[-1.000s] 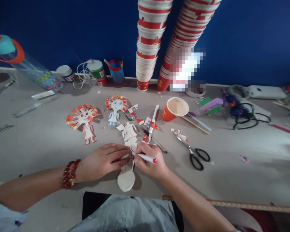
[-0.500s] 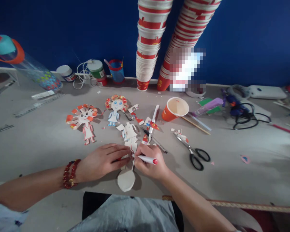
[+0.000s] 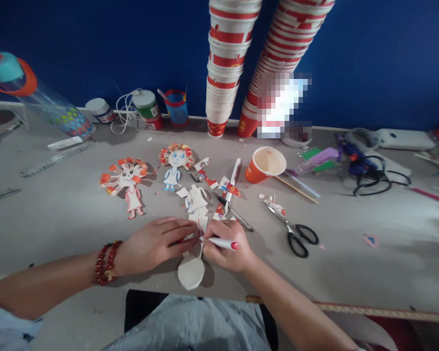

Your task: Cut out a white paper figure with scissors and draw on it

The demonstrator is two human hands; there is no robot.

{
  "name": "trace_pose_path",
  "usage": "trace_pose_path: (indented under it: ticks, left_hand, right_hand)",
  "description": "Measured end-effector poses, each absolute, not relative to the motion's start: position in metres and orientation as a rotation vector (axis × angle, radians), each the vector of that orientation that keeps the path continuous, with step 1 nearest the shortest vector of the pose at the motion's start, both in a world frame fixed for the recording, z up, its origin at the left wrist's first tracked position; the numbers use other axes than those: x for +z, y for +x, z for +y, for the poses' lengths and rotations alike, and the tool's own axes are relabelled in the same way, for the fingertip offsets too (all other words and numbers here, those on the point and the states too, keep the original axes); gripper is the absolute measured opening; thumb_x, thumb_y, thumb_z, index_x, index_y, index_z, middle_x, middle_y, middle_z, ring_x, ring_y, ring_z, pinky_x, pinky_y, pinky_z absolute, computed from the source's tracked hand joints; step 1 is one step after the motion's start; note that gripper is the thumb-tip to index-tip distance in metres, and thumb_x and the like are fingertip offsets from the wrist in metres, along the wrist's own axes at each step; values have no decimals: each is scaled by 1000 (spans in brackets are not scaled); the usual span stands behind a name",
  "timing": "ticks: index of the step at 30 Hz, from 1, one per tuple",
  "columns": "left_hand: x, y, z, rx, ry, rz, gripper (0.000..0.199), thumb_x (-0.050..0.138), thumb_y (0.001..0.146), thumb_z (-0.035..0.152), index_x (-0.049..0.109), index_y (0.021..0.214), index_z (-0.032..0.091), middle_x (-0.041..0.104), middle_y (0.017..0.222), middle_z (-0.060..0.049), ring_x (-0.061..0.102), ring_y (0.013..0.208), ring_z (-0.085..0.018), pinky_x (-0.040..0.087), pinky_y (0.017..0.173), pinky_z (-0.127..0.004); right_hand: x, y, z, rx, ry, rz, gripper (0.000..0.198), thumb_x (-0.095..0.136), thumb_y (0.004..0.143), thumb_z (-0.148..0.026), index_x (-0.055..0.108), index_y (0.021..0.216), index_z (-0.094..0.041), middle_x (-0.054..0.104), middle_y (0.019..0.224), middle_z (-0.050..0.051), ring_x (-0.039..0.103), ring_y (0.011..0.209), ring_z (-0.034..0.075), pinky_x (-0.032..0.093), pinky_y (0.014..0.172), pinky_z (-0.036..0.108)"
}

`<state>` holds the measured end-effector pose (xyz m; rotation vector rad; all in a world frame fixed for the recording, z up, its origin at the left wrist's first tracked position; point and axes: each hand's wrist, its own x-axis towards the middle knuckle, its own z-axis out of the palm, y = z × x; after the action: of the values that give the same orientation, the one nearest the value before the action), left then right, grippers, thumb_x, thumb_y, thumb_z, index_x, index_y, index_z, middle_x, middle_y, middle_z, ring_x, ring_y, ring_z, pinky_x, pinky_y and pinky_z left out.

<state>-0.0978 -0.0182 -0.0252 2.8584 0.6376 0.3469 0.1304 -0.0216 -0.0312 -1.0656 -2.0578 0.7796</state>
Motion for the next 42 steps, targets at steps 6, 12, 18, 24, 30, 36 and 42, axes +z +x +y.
trace_pose_path:
  ticks: [6,12,18,24,30,36,42]
  left_hand:
    - [-26,-98,-18,363,2856,626,26,48,96,20,60,119,18,60,129,-9,50,123,-23,46,99,-40]
    - [-25,-98,-18,331,2857,628,26,48,96,21,60,118,18,60,129,-8,49,124,-23,45,100,-39]
    - [-25,-98,-19,364,2862,642,23,50,95,23,62,114,20,60,127,-8,49,123,-23,47,98,-39]
    - [-25,-98,-18,365,2875,642,24,49,96,23,61,117,21,59,129,-8,49,123,-23,46,98,-39]
    - [-25,-98,-18,373,2871,645,23,49,96,22,62,115,20,60,128,-9,50,122,-23,46,97,-40]
    - [-25,-99,-19,353,2878,630,25,47,96,21,60,118,21,58,130,-9,49,123,-24,46,97,-40]
    - [-28,-99,-19,370,2886,641,24,49,95,23,61,116,21,59,129,-9,50,123,-24,46,97,-39]
  right_hand:
    - [-30,130,-22,806,-1048,-2064,11,45,65,-12,49,62,-22,54,48,-4,47,43,11,37,48,22]
    - [-30,131,-22,858,-1024,-2059,10,45,65,-13,49,62,-22,54,47,-4,47,41,11,37,48,22]
    - [-31,131,-23,885,-1010,-2068,11,45,64,-13,49,62,-22,56,48,-4,47,42,11,37,49,23]
    - [-32,132,-23,889,-982,-2074,10,45,63,-13,48,61,-22,55,49,-3,45,43,11,36,49,23]
    - [-32,133,-22,905,-955,-2080,11,45,63,-12,48,61,-22,55,50,-3,45,44,11,36,50,23]
    - [-31,133,-22,906,-907,-2081,10,45,64,-13,47,61,-22,55,50,-3,44,43,11,36,49,23]
    - [-30,133,-22,933,-890,-2086,10,44,64,-13,47,60,-22,56,50,-3,44,43,11,36,49,23]
